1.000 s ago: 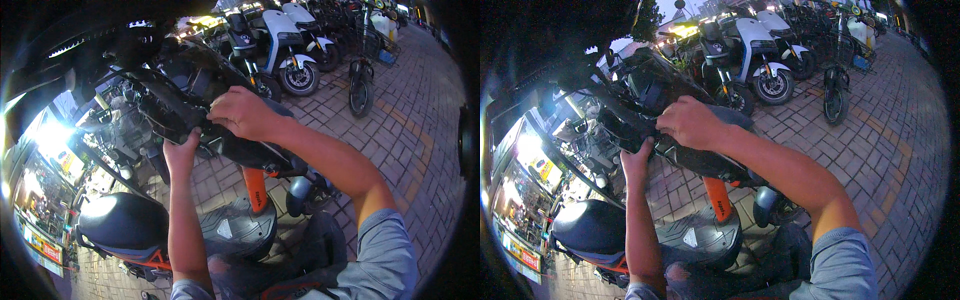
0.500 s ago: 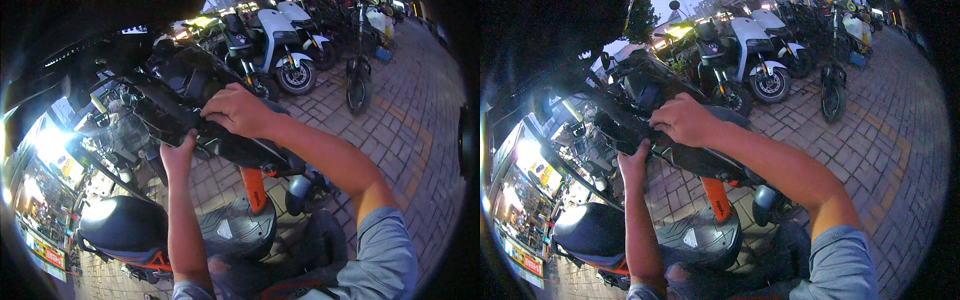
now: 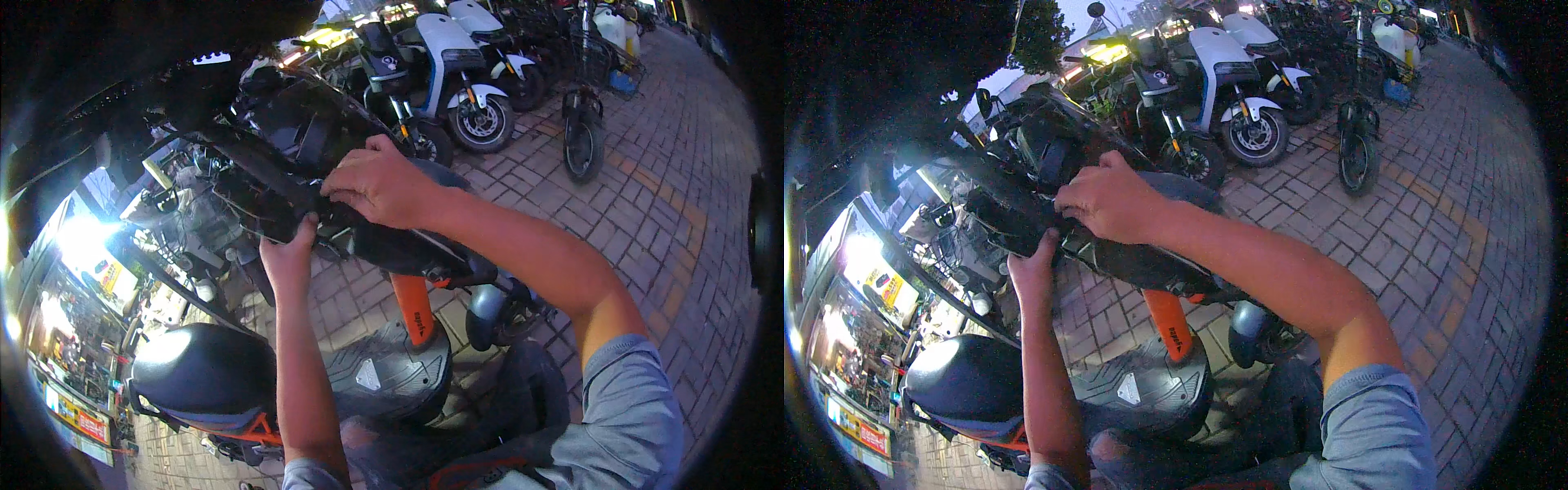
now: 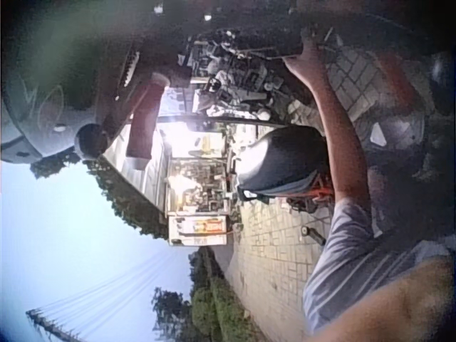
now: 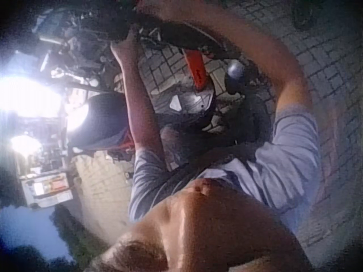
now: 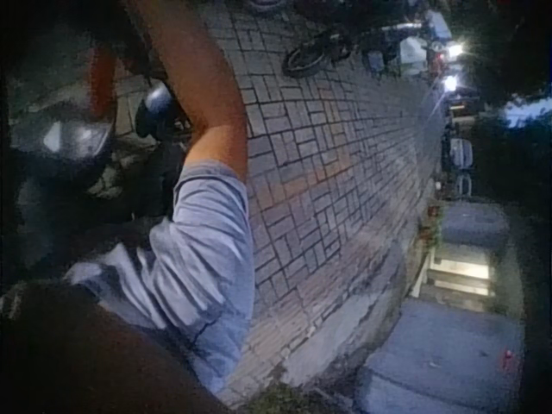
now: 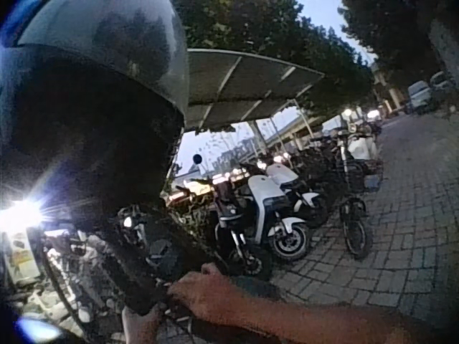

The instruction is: The person works on the handlebar area of a motorcycle, using a small tool to tighten or adjust components near the left grip. The person repeatedly repositions hands and the tool while manipulating the handlebar assembly.

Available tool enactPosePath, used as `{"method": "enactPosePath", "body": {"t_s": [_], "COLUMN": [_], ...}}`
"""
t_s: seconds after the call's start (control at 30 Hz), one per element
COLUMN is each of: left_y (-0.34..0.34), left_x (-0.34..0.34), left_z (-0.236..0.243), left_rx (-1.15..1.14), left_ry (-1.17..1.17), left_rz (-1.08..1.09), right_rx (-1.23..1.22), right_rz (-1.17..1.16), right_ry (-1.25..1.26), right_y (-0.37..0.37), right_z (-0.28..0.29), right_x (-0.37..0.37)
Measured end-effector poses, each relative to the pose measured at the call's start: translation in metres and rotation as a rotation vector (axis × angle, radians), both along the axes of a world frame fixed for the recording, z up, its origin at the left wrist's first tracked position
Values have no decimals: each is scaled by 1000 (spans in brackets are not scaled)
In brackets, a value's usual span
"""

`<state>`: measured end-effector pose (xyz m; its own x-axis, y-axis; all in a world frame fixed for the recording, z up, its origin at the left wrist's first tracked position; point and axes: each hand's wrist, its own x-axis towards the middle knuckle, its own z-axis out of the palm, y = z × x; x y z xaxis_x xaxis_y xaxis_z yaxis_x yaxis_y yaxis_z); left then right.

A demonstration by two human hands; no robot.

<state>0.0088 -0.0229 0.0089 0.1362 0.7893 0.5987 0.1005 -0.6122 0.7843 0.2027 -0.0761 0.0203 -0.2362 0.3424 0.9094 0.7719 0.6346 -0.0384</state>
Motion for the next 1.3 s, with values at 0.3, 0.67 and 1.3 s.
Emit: {"method": "enactPosePath", "body": {"t_s": [0.3, 0.67, 1.3], "left_y": [-4, 12, 14], "left_x": [-1, -5, -10], "left_z": [5, -6, -6], "left_rx": [-41, -52, -8], "left_ry": [29, -3, 36], "left_rz": [37, -6, -16], "right_rx": [100, 58, 53], "right_rz": [-1, 40, -30], "right_ry": [-33, -23, -155], "right_y": [5, 3, -5], "right_z": [3, 2, 6], "right_x": [1, 3, -2]}}
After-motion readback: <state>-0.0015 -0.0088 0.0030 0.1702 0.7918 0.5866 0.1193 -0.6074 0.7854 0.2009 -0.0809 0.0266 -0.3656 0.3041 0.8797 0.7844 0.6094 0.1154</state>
